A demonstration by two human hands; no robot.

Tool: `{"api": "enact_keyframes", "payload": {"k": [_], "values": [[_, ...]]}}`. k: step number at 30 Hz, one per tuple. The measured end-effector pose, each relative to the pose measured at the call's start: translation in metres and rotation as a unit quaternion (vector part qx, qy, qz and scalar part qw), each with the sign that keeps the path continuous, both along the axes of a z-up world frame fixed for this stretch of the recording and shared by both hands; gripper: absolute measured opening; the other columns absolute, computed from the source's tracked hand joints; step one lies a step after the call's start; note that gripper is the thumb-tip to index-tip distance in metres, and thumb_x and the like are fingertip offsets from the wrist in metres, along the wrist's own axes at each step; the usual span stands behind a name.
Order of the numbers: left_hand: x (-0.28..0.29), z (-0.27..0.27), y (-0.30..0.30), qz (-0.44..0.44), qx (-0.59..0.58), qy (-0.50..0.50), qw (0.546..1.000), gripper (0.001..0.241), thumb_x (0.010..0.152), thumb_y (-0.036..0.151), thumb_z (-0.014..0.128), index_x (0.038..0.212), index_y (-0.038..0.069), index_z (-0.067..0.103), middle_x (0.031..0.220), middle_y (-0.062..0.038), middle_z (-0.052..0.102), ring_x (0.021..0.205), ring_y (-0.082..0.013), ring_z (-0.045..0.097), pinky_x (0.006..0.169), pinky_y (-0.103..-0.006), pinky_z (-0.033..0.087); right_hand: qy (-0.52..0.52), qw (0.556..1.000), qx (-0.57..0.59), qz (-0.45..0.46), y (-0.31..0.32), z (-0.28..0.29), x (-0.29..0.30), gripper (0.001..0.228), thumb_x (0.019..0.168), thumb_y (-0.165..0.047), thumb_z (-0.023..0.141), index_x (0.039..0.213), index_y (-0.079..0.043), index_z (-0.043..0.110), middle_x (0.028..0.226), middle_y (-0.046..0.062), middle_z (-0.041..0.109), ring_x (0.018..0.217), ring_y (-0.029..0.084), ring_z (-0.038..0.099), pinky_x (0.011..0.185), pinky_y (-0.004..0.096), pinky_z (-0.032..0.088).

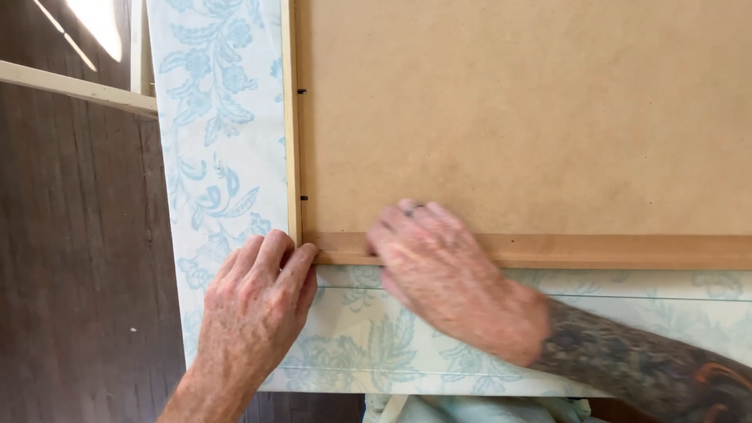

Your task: The person is sealing the back of a picture frame by applying water-activated paper tape to the edges using a foam brush and a utility knife.

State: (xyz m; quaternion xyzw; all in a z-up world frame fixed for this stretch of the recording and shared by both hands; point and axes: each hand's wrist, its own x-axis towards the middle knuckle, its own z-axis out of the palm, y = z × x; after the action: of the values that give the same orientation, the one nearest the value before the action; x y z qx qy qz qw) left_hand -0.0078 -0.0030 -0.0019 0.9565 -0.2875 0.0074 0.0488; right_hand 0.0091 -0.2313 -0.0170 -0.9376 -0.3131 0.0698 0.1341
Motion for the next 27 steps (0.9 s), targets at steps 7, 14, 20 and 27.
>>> {"api": "enact_keyframes", "payload": {"k": [7,14,20,27], "values": [[0.001,0.002,0.0,0.005,0.053,0.018,0.998,0.014,0.093,0.016,0.072,0.104,0.009,0.067,0.091,-0.003,0.056,0.077,-0.0212,0.056,0.07,-0.0355,0.055,0.087,0.996,0.006,-0.021,-0.08,0.002,-0.012,0.019,0.086,-0.03,0.076,0.098,-0.018,0.066,0.096,0.001,0.066,0.088,0.019,0.062,0.081,0.038,0.053],[0.004,0.016,-0.014,0.03,0.065,-0.026,0.997,0.007,0.094,0.019,0.074,0.1,0.02,0.073,0.087,-0.001,0.06,0.084,-0.0229,0.065,0.074,-0.0362,0.053,0.073,0.995,-0.002,-0.065,-0.16,0.011,-0.027,0.021,0.079,-0.03,0.08,0.086,-0.021,0.062,0.089,-0.003,0.062,0.085,0.021,0.061,0.076,0.04,0.05],[-0.003,0.001,-0.001,0.031,0.103,-0.08,0.991,0.007,0.099,0.024,0.081,0.104,0.025,0.076,0.087,0.003,0.06,0.081,-0.0199,0.065,0.069,-0.032,0.051,0.119,0.985,-0.065,-0.11,-0.222,0.012,-0.045,0.022,0.082,-0.037,0.079,0.094,-0.023,0.067,0.092,-0.006,0.066,0.08,0.017,0.065,0.074,0.037,0.056],[-0.011,-0.018,0.016,0.071,0.085,-0.067,0.992,0.014,0.101,0.015,0.084,0.108,0.026,0.083,0.087,0.003,0.062,0.085,-0.0228,0.068,0.072,-0.0334,0.052,0.156,0.97,-0.128,-0.138,-0.29,0.013,-0.062,0.03,0.08,-0.045,0.079,0.103,-0.027,0.071,0.098,-0.005,0.068,0.089,0.015,0.066,0.077,0.036,0.06]]}}
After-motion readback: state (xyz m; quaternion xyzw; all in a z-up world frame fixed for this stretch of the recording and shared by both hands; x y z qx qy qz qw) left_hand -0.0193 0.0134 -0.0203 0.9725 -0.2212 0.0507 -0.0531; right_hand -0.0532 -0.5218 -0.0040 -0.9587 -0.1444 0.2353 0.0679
